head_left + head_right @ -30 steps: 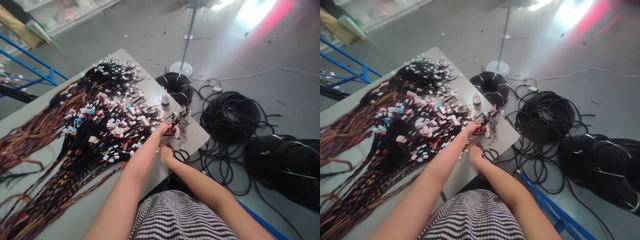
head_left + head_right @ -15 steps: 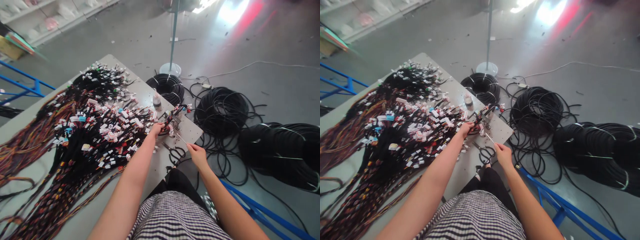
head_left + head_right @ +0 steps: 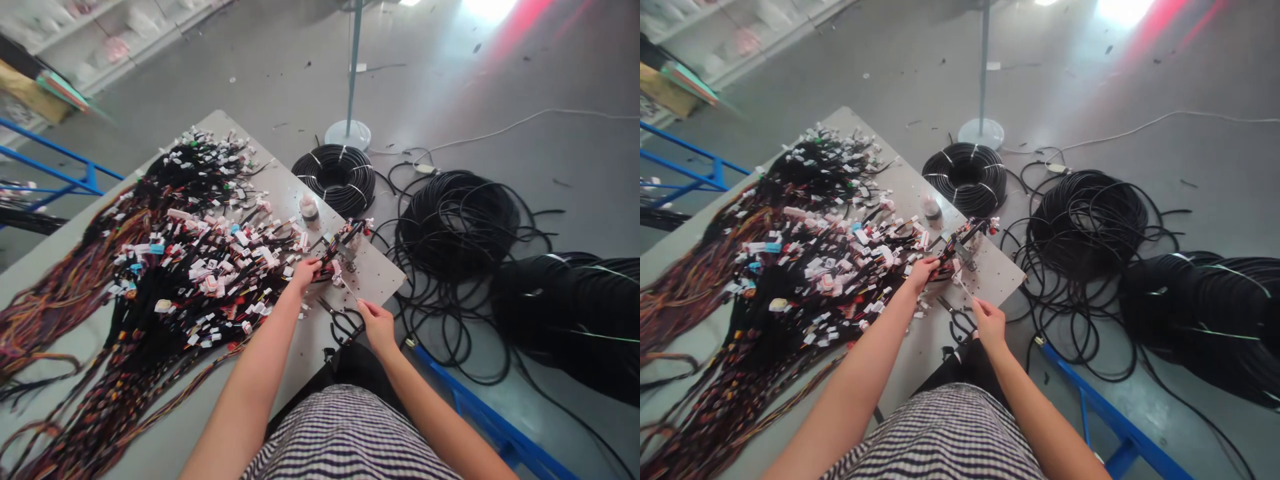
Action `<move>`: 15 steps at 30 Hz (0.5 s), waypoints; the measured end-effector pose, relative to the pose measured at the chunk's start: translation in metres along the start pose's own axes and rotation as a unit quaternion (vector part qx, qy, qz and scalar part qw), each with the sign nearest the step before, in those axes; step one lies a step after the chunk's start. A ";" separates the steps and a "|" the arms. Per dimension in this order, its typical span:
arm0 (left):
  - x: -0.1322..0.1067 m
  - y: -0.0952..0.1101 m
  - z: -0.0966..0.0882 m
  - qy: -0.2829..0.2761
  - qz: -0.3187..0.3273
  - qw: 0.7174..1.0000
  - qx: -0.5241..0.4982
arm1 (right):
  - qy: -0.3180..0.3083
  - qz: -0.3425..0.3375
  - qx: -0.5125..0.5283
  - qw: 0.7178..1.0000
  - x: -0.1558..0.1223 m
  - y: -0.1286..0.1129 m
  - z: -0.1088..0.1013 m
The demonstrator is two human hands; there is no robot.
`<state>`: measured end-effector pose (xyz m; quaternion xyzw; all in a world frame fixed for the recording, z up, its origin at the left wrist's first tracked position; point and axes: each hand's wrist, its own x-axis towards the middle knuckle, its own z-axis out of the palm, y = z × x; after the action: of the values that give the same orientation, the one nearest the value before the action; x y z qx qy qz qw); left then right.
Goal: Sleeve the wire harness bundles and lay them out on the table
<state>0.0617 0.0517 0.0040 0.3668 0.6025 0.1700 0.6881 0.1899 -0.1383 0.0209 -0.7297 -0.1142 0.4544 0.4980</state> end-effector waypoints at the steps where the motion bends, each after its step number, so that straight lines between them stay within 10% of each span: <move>1: 0.000 0.000 0.000 0.003 0.001 1.000 0.000 | -0.010 0.003 -0.004 1.000 0.001 0.000 0.000; 6: -0.004 0.001 0.001 0.014 -0.001 1.000 -0.015 | -0.063 0.016 0.027 0.998 0.019 -0.010 0.022; 10: -0.008 -0.003 0.002 0.001 0.041 0.999 -0.008 | -0.117 0.191 0.119 0.967 0.042 -0.034 0.056; 15: -0.008 -0.014 0.011 0.070 0.077 0.990 0.093 | -0.041 0.241 0.181 0.953 0.049 -0.050 0.096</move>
<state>0.0681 0.0339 -0.0002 0.4618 0.6326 0.1909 0.5918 0.1569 -0.0241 0.0264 -0.6138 0.1288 0.6034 0.4926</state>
